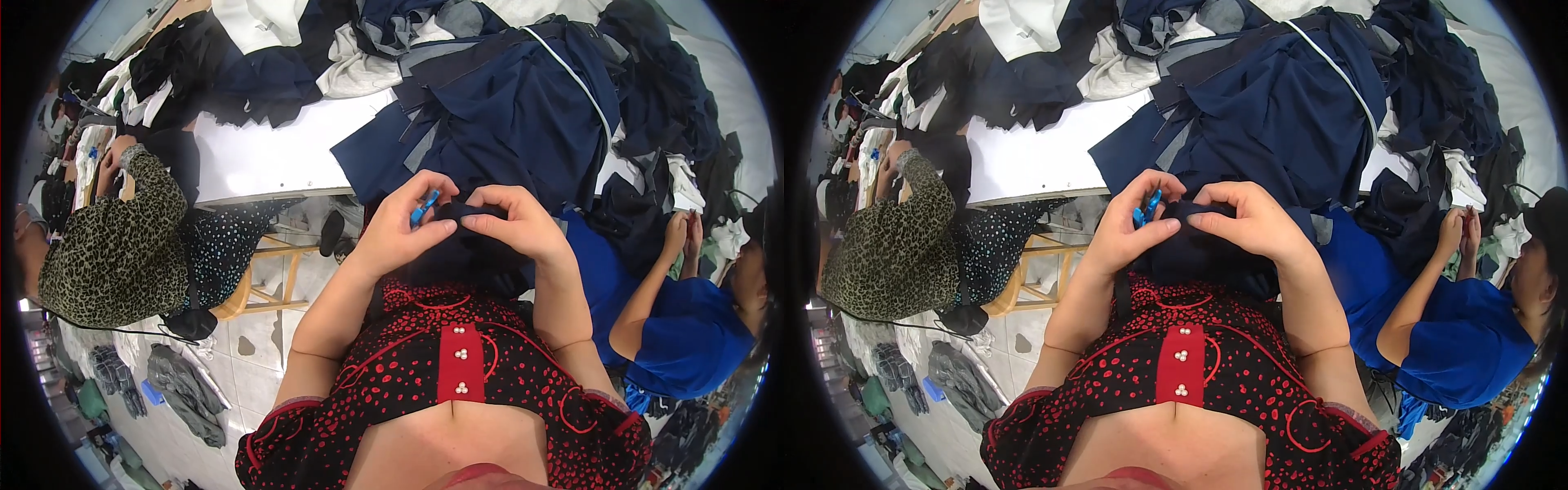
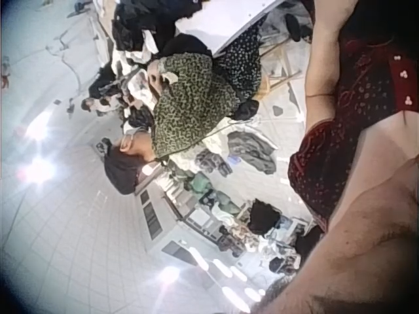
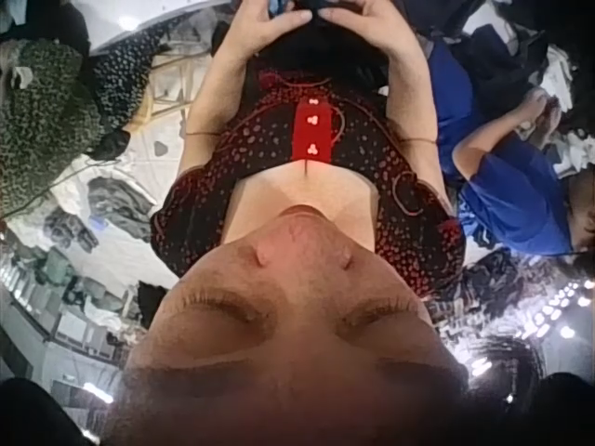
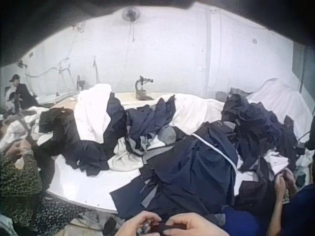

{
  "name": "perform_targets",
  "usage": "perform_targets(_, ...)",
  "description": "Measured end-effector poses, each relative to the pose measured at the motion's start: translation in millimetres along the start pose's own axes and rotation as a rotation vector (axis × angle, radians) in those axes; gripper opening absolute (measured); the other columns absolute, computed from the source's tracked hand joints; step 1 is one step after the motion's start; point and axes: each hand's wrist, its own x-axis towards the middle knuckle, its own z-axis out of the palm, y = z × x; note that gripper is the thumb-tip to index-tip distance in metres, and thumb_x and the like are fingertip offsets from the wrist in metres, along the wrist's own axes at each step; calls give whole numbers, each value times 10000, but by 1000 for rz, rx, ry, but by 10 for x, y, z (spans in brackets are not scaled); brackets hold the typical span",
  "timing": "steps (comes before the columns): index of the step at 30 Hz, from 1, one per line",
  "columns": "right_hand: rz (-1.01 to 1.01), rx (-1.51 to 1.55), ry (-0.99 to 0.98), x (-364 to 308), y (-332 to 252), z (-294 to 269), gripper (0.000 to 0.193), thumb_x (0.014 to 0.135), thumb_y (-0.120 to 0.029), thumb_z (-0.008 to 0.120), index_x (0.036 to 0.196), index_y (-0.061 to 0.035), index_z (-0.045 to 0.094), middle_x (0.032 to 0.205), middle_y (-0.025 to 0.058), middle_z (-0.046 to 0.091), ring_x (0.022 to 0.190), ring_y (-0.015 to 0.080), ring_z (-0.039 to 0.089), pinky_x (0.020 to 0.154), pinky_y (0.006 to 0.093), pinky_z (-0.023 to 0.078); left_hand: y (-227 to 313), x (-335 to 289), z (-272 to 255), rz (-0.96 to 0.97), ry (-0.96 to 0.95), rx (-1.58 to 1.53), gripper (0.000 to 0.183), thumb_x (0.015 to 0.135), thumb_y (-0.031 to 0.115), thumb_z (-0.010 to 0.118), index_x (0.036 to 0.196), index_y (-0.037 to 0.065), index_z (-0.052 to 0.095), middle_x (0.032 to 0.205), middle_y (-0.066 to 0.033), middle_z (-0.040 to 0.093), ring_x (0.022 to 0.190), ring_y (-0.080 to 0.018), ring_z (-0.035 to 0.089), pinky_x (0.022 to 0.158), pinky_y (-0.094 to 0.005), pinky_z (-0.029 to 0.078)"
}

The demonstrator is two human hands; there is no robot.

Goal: Trimming excess threads from dark blue fabric pieces using small snips.

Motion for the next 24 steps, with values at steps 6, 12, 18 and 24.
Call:
perform_targets(6,-64,-210,-27,34,45,26,118,811,-95,627,836,20,615,701,11,576,679,46,487,609,223,397,-77,42,-11,111,-21,251,179,779,88,616,931,22,549,809,8,526,768,-78,474,702,-211,367)
perform_targets(12,28,-256,-64,20,40,4,123,796,-83,644,816,33,605,709,4,578,704,52,499,637,220,407,-79,40,-65,-211,94,-285,85,813,66,573,870,7,553,767,-6,518,750,-92,496,679,-213,376)
perform_targets(18,-98,-250,6,46,184,75,159,782,-133,645,812,21,617,644,54,591,606,57,492,576,252,408,-150,59,52,131,8,360,137,787,128,599,782,15,522,712,-34,496,693,-114,467,636,-249,381)
perform_targets(24,4,-366,-65,21,126,45,162,763,-138,657,794,16,616,627,45,585,587,64,488,561,266,412,-136,57,-81,-202,-77,25,150,824,166,598,801,39,521,655,15,458,611,-70,426,562,-228,333)
